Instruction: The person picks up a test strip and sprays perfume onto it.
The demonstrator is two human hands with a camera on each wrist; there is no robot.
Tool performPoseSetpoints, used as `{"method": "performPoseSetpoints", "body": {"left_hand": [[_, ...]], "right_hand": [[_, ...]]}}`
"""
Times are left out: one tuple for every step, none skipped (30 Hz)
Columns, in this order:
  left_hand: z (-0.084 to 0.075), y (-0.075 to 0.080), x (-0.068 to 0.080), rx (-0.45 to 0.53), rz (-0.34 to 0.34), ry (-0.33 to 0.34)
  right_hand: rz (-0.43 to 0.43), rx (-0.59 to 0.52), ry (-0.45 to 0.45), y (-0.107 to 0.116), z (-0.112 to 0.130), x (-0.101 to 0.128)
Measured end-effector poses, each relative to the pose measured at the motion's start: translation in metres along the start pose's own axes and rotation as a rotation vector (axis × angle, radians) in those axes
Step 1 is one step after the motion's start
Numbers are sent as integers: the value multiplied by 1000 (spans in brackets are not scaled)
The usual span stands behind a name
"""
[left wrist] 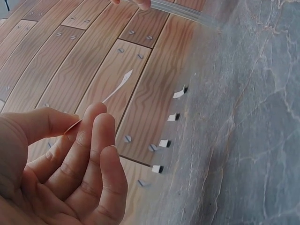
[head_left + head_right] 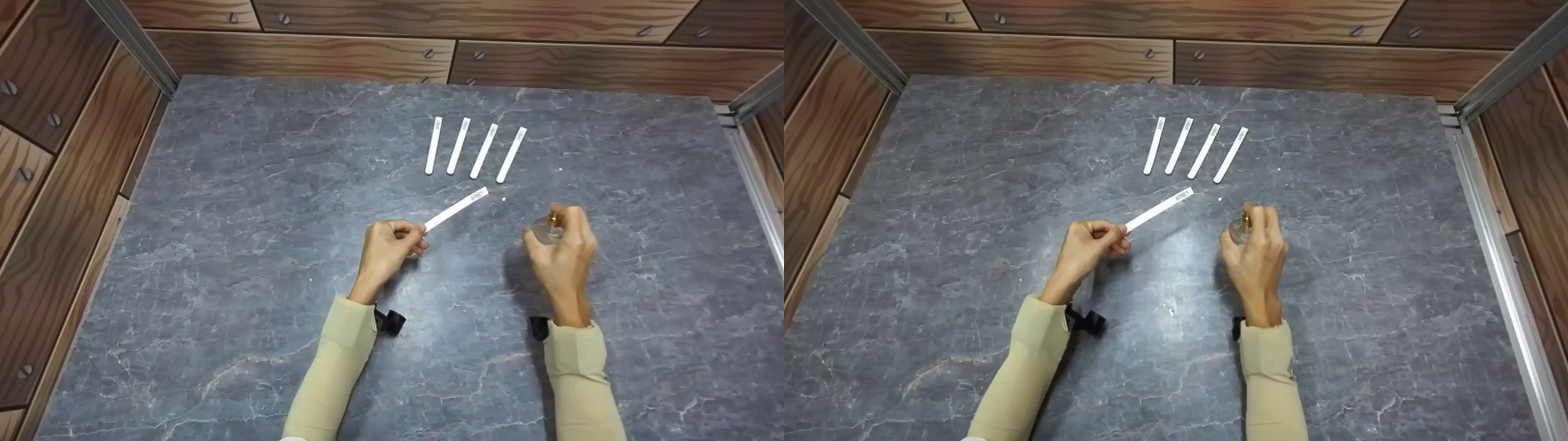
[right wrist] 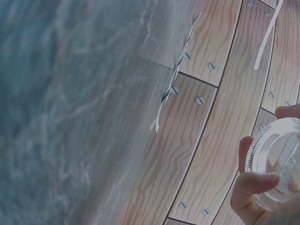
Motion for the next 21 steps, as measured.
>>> {"method": "performPoseSetpoints", "body": {"left_hand": [[0, 0, 0, -3, 0, -2], [0, 0, 0, -7, -1, -3], [0, 0, 0, -4, -2, -4], [0, 0, 0, -2, -2, -4], [0, 1, 0, 0, -4, -4], [0, 1, -1, 2, -5, -4], [0, 1, -1, 4, -6, -4], [0, 1, -1, 4, -5, -4], [-1, 1, -1, 6, -4, -5], [-1, 0, -1, 8, -3, -4], [-2, 0, -1, 9, -2, -4], [-2, 0, -1, 12, -1, -5], [-2, -1, -1, 14, 1, -5], [-2, -1, -1, 15, 1, -4], [-1, -2, -1, 19, 2, -2], [-1, -2, -1, 20, 2, -2], [-1, -2, -1, 22, 3, 0], [0, -3, 0, 21, 3, 2], [0, -3, 0, 21, 4, 4], [1, -3, 0, 19, 5, 6], [1, -3, 1, 16, 5, 8]], "right_hand": [[1, 0, 0, 0, 0, 0], [2, 0, 0, 0, 0, 0], [2, 1, 1, 0, 1, -1], [3, 2, 1, 0, 1, -1], [4, 3, 2, 0, 1, -2], [4, 5, 2, 0, 2, -3], [4, 7, 3, 0, 2, -3], [4, 10, 4, 0, 2, -3], [4, 13, 5, 0, 3, -3], [2, 16, 7, 0, 3, -3], [1, 18, 9, 0, 3, -3], [0, 20, 10, 1, 2, -3], [0, 23, 12, 1, 2, -3], [1, 23, 12, 0, 2, -3], [3, 23, 12, 0, 1, -2], [4, 23, 11, 0, 1, -2], [5, 23, 10, 0, 1, -1], [6, 24, 9, -1, 0, -1], [4, 25, 9, -1, 0, 0], [3, 26, 9, -1, 0, 0], [-1, 26, 9, -1, -1, 1]]}}
Point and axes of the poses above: each hand's wrist, its own x-axis away from the middle knuckle, its own y-axis out of the back of the hand, z = x × y, the point moved 10 cm from there along -x, towards the middle knuckle, and after that the axes turned 11 degrees about z, right-handed, at the moved point
